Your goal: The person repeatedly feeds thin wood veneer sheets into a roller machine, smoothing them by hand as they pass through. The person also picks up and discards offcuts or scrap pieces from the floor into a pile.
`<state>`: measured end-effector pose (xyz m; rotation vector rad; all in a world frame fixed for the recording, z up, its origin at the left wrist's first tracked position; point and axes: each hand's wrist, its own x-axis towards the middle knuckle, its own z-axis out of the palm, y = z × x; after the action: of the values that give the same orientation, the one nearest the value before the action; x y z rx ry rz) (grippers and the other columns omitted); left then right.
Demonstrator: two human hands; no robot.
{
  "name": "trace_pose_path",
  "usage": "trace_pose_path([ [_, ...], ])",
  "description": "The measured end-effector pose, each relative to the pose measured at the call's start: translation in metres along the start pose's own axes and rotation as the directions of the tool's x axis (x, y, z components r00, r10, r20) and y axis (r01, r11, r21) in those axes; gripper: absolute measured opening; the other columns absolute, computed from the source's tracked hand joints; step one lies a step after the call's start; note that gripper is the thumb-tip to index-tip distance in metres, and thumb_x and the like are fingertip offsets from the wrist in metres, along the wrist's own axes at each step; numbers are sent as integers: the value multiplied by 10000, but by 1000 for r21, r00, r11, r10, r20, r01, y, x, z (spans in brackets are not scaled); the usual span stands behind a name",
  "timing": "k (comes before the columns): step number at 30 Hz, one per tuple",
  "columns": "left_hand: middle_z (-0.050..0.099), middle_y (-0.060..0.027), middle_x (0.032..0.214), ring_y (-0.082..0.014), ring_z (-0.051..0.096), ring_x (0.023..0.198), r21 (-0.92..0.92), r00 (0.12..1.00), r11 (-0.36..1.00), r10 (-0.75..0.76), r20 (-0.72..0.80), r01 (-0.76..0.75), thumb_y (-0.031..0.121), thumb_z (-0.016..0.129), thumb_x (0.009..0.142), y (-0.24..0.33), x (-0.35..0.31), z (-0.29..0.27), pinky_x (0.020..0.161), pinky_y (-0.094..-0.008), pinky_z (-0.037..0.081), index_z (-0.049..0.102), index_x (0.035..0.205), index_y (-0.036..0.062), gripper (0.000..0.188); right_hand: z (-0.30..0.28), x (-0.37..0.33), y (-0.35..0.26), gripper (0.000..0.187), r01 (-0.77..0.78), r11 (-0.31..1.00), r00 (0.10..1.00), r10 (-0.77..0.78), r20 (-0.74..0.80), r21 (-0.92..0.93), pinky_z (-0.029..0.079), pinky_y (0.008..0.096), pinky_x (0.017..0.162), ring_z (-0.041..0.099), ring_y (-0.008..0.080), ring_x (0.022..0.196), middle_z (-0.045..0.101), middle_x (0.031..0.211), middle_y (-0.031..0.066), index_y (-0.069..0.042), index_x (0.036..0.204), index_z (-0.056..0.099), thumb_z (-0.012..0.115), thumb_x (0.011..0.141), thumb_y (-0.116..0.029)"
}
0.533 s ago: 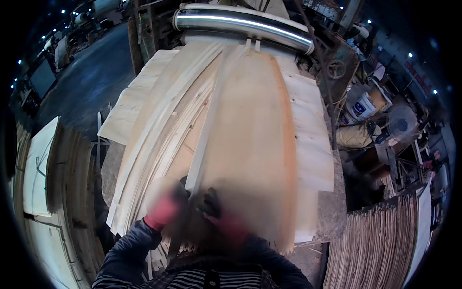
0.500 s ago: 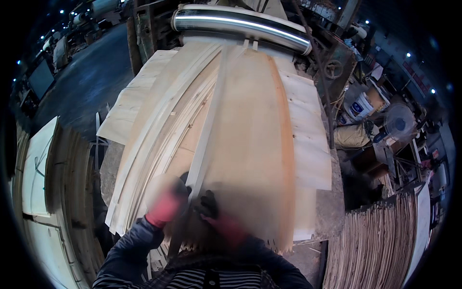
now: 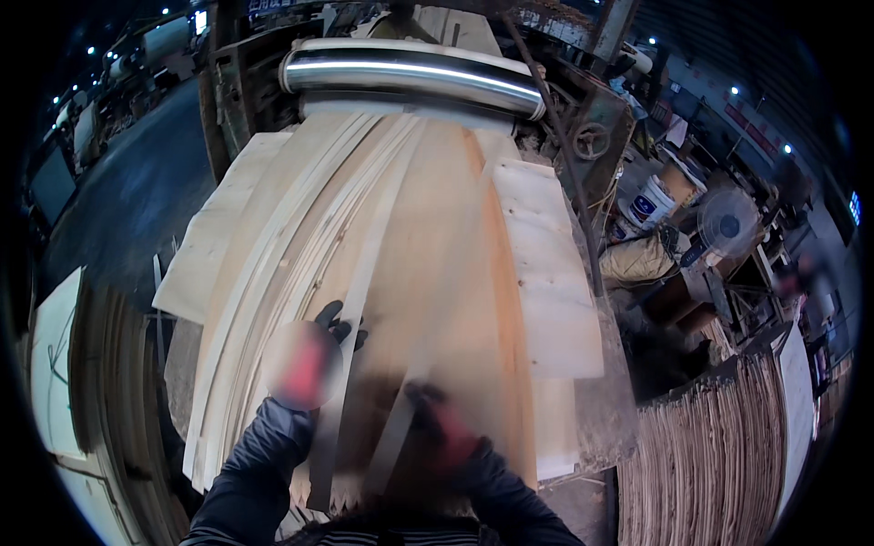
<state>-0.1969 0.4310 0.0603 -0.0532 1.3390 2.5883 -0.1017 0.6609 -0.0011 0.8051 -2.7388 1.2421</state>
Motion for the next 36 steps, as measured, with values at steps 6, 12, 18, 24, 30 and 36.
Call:
trace_pose_path([
  [6, 574, -122, 1015, -188, 601, 856, 667, 997, 745, -60, 44, 16, 114, 463, 900, 4, 102, 15, 737, -245, 485, 341, 1276, -16, 416, -61, 82, 72, 306, -126, 965, 977, 161, -141, 231, 430, 249, 534, 517, 122, 586, 562, 774, 68, -3, 1080, 553, 444, 901, -227],
  [12, 610, -120, 990, -235, 611, 789, 776, 882, 499, 447, 152, -386, 213, 548, 830, -28, 245, 19, 695, -297, 480, 573, 1056, 31, 291, -115, 201, 130, 303, -458, 780, 827, 550, -119, 426, 433, 257, 533, 524, 115, 599, 565, 700, 45, -7, 1025, 587, 460, 902, -252],
  [18, 548, -179, 1114, -320, 554, 941, 970, 855, 53, 485, 183, -238, 275, 556, 813, 13, 317, 42, 793, -343, 456, 583, 1042, 56, 318, -150, 315, 218, 424, -436, 769, 718, 611, -335, 468, 437, 346, 750, 569, 264, 877, 596, 985, 164, 5, 1102, 533, 515, 856, -340],
  [24, 330, -253, 1313, -405, 375, 1164, 834, 780, -437, 367, 506, -336, 312, 647, 737, 39, 175, -18, 958, -421, 333, 318, 1307, -1, 728, -140, 210, 105, 519, -266, 944, 769, 331, -547, 196, 368, 306, 928, 455, 226, 1161, 465, 1249, 168, -14, 1305, 340, 523, 866, -222],
  [30, 189, -290, 1364, -456, 145, 1272, 865, 967, -460, 236, -99, 201, 425, 700, 631, 24, -15, -142, 1050, -516, 120, 205, 1334, -41, 977, -60, 84, 21, 579, -284, 785, 870, 452, -196, 551, 327, 314, 995, 375, 223, 1230, 381, 1326, 143, -33, 1354, 248, 519, 842, -32],
  [36, 318, -241, 1325, -421, 270, 1243, 873, 986, -464, -5, 165, -149, 318, 610, 723, -51, -77, -104, 1047, -484, 182, 310, 1304, 10, 723, 37, 52, -61, 674, -321, 874, 939, 344, 2, 364, 312, 360, 1012, 348, 307, 1240, 325, 1352, 179, -54, 1363, 232, 590, 797, -130],
])
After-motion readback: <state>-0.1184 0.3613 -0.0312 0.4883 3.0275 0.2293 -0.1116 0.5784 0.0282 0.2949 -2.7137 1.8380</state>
